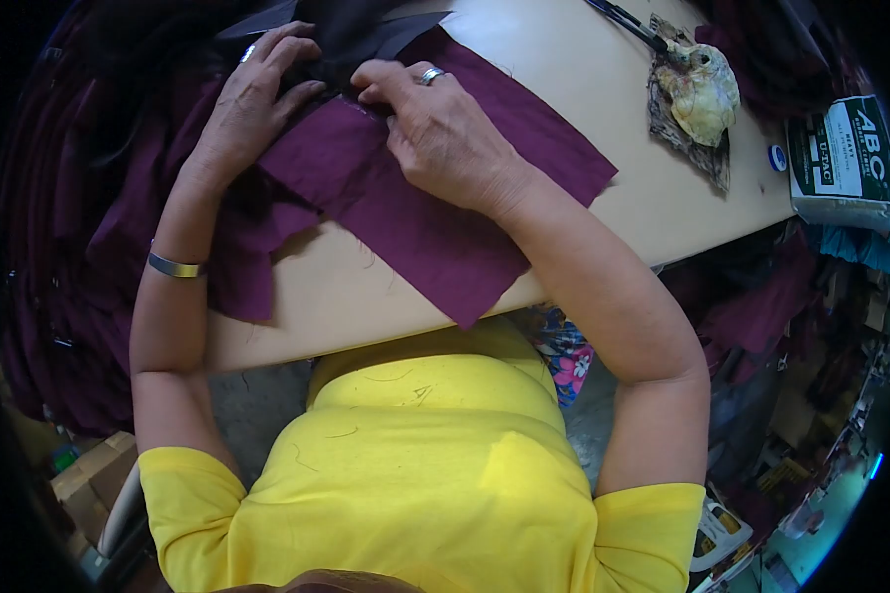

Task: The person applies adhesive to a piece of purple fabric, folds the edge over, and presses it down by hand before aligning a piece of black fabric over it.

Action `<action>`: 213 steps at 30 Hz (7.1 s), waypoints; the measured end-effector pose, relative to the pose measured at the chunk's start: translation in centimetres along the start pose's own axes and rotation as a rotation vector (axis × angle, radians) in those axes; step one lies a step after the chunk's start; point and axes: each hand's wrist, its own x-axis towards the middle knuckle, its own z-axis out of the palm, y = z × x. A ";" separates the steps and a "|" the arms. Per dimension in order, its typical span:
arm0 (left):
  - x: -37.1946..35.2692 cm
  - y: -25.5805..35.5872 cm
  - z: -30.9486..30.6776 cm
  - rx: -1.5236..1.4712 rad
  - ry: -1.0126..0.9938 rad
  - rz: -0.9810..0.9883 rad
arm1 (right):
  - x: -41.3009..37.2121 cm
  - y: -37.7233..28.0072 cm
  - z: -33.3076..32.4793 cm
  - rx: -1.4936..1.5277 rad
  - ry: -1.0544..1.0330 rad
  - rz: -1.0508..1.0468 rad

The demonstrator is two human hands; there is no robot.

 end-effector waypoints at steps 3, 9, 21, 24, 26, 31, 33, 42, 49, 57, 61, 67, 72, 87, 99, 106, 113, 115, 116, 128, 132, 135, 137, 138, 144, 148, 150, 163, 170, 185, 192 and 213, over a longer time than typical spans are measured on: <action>0.4 1.7 -1.8 -0.071 -0.011 0.056 | 0.4 0.7 0.3 0.026 0.044 -0.028; 0.0 2.3 -0.4 -0.048 -0.037 0.110 | 0.6 -0.6 0.0 -0.149 -0.096 0.109; 0.8 2.0 1.1 -0.147 0.060 -0.073 | 0.4 0.2 -0.3 0.210 0.104 0.039; 0.8 1.7 1.5 -0.183 0.125 -0.122 | 0.4 0.0 -0.6 0.175 0.038 0.082; 0.7 1.8 1.6 -0.194 0.141 -0.133 | 0.4 -0.1 -0.6 0.161 0.006 0.115; 0.5 1.8 1.9 -0.222 0.192 -0.104 | 0.6 0.3 0.0 0.095 0.034 0.018; 0.5 1.7 2.1 -0.207 0.207 -0.082 | 0.7 0.6 0.2 0.087 0.029 0.017; 0.3 1.7 2.1 -0.164 0.144 -0.130 | 1.1 0.7 -0.1 0.117 0.031 0.022; 0.4 2.2 1.8 -0.323 0.135 -0.102 | 1.8 3.2 -7.4 -0.496 0.170 0.130; 0.0 1.7 1.9 -0.352 0.058 -0.144 | 0.2 11.9 -13.6 -1.075 0.048 0.364; 0.2 1.5 1.9 -0.429 0.057 -0.206 | 0.9 8.9 -11.9 -0.770 0.192 0.234; 0.6 2.3 1.8 -0.292 0.064 -0.214 | 0.7 -1.4 -6.0 -0.107 0.037 0.128; 0.8 1.9 2.4 -0.339 0.115 -0.236 | 0.5 -2.2 -2.6 -0.338 -0.047 0.062; 0.9 1.6 2.2 -0.393 0.132 -0.267 | 1.0 -1.2 -0.3 -0.400 0.050 0.006; 0.7 1.5 2.1 -0.419 0.144 -0.278 | 0.6 -1.2 0.8 -0.535 0.091 -0.060; 0.7 1.8 1.8 -0.440 0.110 -0.317 | 0.1 -1.5 0.0 -0.529 0.130 0.021; 0.7 1.6 2.1 -0.481 0.137 -0.285 | -2.8 2.7 -7.1 -0.879 0.131 0.170; 0.7 1.7 2.1 -0.463 0.130 -0.283 | -2.6 3.1 -7.8 -1.013 0.135 0.107; 0.7 1.7 2.1 -0.447 0.132 -0.275 | -2.4 3.0 -7.8 -1.037 0.165 0.018; 0.5 0.9 2.4 -0.222 0.098 0.040 | 0.6 -1.7 1.1 0.083 0.150 0.144; 0.9 0.0 2.2 -0.172 0.094 0.108 | 0.8 -1.4 1.2 0.127 0.121 0.110; 0.9 -0.2 2.5 -0.174 0.093 0.108 | 0.8 -1.4 1.0 0.181 0.083 0.134; 1.0 -0.3 2.5 -0.172 0.085 0.113 | 0.9 -1.7 0.6 0.245 0.038 0.209; 1.0 -0.4 2.5 -0.170 0.080 0.116 | 0.9 -1.7 0.7 0.238 0.031 0.193; 0.9 -0.3 2.4 -0.206 0.089 0.107 | 0.8 -1.2 1.2 0.076 0.008 0.070; 0.9 -0.4 2.5 -0.193 0.085 0.101 | 1.0 -0.9 1.6 0.015 0.025 -0.007; 0.9 -0.3 2.3 -0.188 0.096 0.087 | 1.0 -1.0 1.4 0.125 0.060 0.069; -0.2 3.2 -1.7 -0.337 0.020 0.231 | 1.0 -0.8 0.3 0.436 0.201 0.277; -0.2 1.9 -0.8 -0.206 0.026 0.282 | 1.0 -0.1 0.2 0.498 0.207 0.309; -0.3 1.8 -0.6 0.014 -0.046 0.139 | 1.2 -0.1 0.0 0.644 0.261 0.360; -0.4 1.8 -0.4 -0.115 -0.053 0.107 | 0.9 -0.5 0.4 0.330 0.260 0.236; 0.0 0.6 1.0 -0.110 0.054 0.225 | 2.4 -2.1 1.3 -0.263 0.084 0.082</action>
